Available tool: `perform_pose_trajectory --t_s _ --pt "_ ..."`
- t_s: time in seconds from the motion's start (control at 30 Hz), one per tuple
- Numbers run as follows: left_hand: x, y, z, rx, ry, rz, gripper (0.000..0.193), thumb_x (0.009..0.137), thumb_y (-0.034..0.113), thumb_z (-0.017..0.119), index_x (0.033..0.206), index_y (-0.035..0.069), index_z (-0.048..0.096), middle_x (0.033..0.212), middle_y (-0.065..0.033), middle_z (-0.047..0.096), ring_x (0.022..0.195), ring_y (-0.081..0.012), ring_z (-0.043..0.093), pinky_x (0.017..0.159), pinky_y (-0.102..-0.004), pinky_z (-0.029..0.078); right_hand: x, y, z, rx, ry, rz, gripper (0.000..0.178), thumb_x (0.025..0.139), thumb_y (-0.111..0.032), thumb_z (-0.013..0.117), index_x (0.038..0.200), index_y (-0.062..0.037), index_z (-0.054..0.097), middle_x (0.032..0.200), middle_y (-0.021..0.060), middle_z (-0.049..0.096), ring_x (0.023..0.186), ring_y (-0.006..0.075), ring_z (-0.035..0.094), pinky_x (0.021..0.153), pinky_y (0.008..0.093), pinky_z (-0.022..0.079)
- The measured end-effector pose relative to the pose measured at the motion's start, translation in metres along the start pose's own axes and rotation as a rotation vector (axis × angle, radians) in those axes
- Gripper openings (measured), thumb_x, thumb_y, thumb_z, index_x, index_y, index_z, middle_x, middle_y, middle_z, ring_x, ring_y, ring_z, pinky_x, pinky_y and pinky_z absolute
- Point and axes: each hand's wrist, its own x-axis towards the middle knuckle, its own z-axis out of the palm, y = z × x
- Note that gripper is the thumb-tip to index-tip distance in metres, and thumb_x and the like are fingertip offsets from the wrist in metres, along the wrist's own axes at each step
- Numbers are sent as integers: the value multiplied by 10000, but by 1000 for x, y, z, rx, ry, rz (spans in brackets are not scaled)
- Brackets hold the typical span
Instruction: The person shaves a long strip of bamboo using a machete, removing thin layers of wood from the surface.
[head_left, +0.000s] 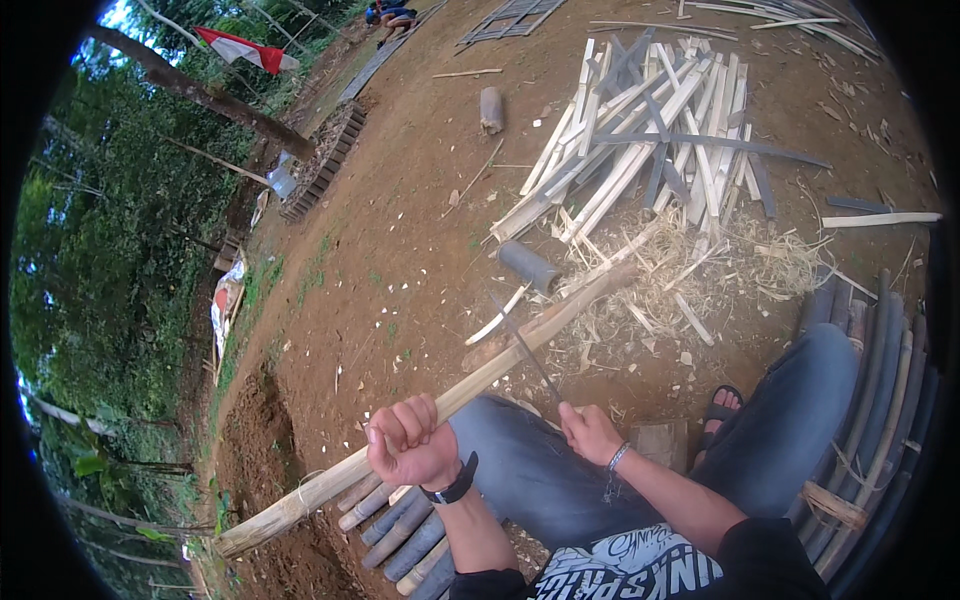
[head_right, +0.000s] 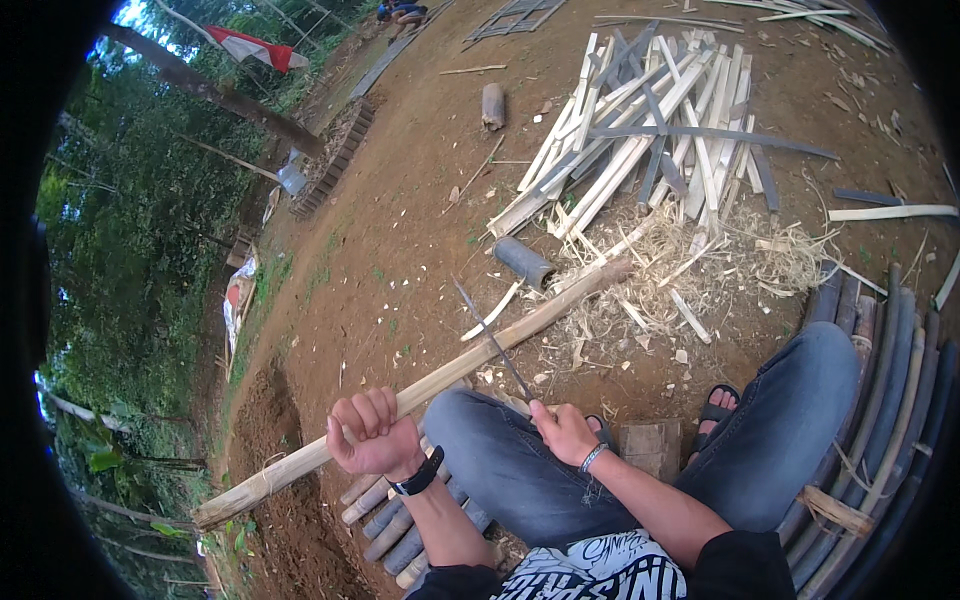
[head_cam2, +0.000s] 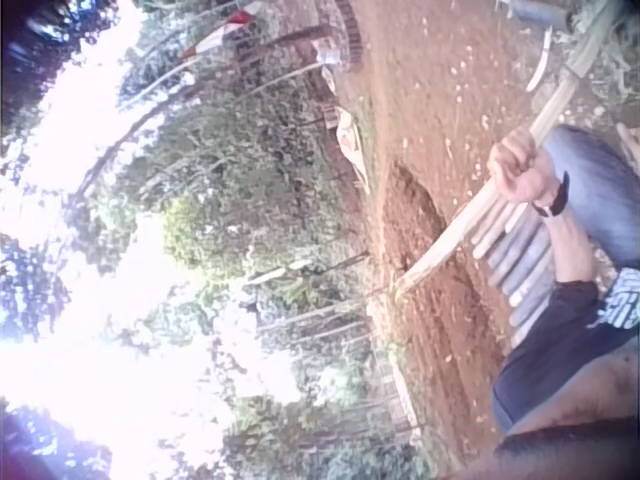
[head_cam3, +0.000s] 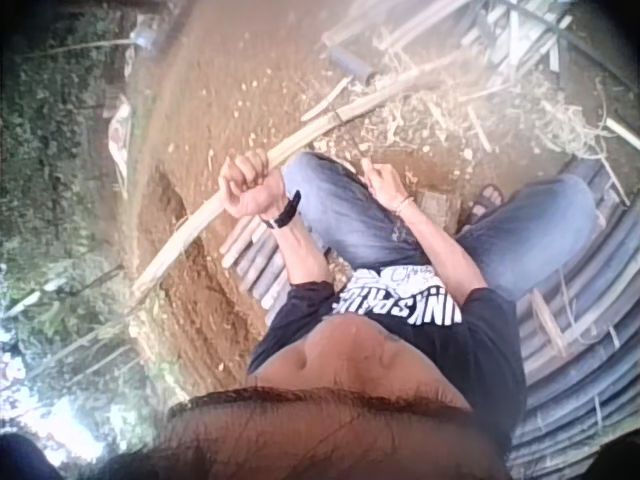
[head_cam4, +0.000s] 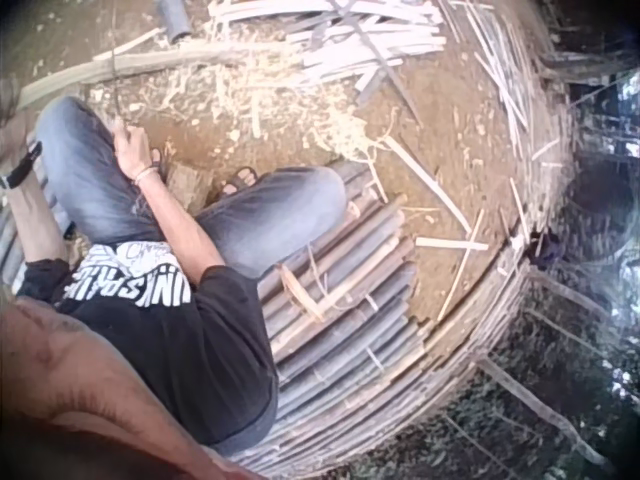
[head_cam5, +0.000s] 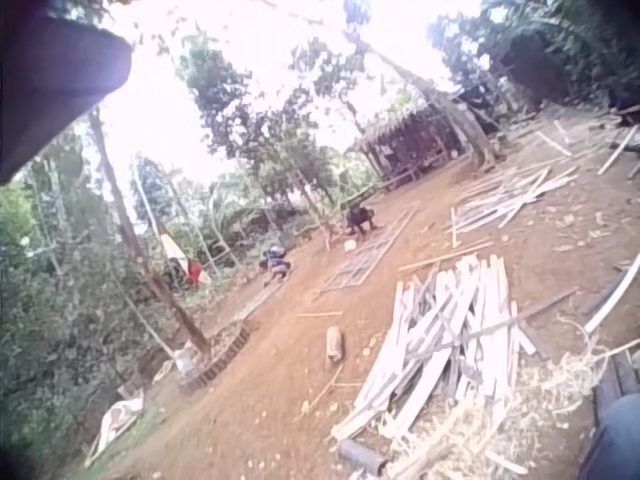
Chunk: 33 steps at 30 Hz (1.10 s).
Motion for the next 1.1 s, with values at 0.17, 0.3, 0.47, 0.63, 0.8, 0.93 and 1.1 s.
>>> perform_pose_trajectory --t_s 0.17,0.3,0.47,0.63,0.8,0.93,1.1 --pt "-4 2 -2 7 -11 -1 422 917 331 420 557 163 276 449 49 245 411 -78 183 447 -263 181 -22 -17 11 84 -153 42 616 963 -514 402 586 -37 502 483 15 472 423 102 468 411 262 363" --pt "-7 0 -3 -11 3 -3 412 913 313 421 558 156 284 450 43 255 412 -81 196 450 -267 188 7 -2 -3 161 24 150 591 961 -512 411 596 -54 494 486 0 469 409 94 453 399 267 355" --pt "-6 1 1 -68 5 19 400 896 277 434 544 144 296 442 32 276 409 -83 210 444 -273 189 -25 -23 16 -132 -12 -161 593 950 -522 436 577 -63 479 490 -3 460 381 105 444 393 268 355" --pt "-11 2 2 -69 -27 3 381 883 250 439 545 143 300 443 28 282 413 -85 222 448 -273 198 6 0 -1 108 54 162 642 949 -538 408 590 -29 564 476 54 528 399 150 505 414 347 385" --pt "-6 -3 5 -88 -12 14 379 878 259 447 548 137 305 446 26 293 414 -84 226 449 -272 202 -5 12 8 -108 63 -110 615 950 -506 445 518 -70 480 451 5 459 411 112 491 388 297 362" --pt "-6 -2 4 -80 -33 28 380 876 266 452 549 139 305 446 25 294 417 -83 225 450 -274 196 -4 -5 3 96 28 195 631 925 -531 455 587 -10 567 478 68 537 466 174 543 513 357 438" --pt "-7 -3 10 -78 -38 19 380 873 270 454 549 141 305 443 25 292 413 -83 220 445 -275 184 -13 -11 4 -316 96 -84 630 928 -529 437 644 11 594 513 117 569 528 237 593 589 386 448"
